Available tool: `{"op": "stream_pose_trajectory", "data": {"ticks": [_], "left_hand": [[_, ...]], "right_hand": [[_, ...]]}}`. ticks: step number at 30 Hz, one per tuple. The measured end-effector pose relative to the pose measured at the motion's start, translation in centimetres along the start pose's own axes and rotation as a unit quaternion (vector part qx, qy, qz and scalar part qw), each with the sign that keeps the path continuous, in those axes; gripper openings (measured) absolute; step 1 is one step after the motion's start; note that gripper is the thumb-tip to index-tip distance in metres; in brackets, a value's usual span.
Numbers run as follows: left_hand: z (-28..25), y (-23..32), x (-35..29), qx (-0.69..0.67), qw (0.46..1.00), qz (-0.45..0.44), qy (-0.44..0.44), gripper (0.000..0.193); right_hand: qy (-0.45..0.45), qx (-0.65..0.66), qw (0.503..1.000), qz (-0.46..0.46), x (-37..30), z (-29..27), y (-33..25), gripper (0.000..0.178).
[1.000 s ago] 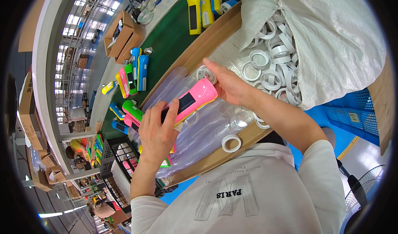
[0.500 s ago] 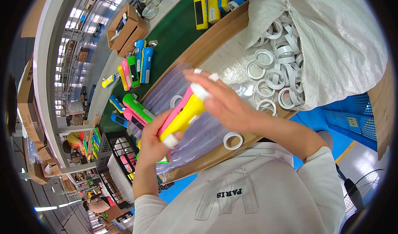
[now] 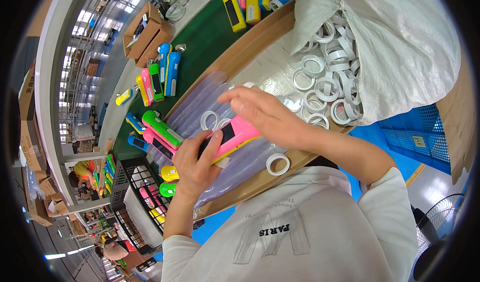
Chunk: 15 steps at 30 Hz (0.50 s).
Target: Manually assemble flashlight components by fitting lens covers onto colored flashlight bodies on an assembly line.
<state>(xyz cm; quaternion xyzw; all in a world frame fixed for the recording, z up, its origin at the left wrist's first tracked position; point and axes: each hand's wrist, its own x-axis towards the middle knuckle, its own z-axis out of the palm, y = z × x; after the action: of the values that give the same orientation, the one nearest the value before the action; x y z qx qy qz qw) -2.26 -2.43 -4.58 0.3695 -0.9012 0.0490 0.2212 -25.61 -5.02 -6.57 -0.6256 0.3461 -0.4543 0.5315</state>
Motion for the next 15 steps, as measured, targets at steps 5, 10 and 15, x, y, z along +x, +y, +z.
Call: {"op": "stream_pose_trajectory", "data": {"ticks": [5, 10, 15], "left_hand": [[-2.7, 1.3, -0.6, -0.319, 0.944, -0.063, -0.058, 0.046], [-4.0, 1.2, 0.3, -0.278, 0.936, -0.131, -0.172, 0.054], [0.1, 0.5, 0.3, 0.032, 0.995, -0.038, -0.089, 0.058]], "right_hand": [[-0.011, -0.157, 0.937, -0.311, -2.2, 1.0, -2.9, 0.045], [0.088, -0.202, 0.955, -0.201, -2.3, 2.7, -0.3, 0.039], [0.074, 0.344, 0.883, 0.311, 2.1, 1.9, 4.8, 0.036]]}}
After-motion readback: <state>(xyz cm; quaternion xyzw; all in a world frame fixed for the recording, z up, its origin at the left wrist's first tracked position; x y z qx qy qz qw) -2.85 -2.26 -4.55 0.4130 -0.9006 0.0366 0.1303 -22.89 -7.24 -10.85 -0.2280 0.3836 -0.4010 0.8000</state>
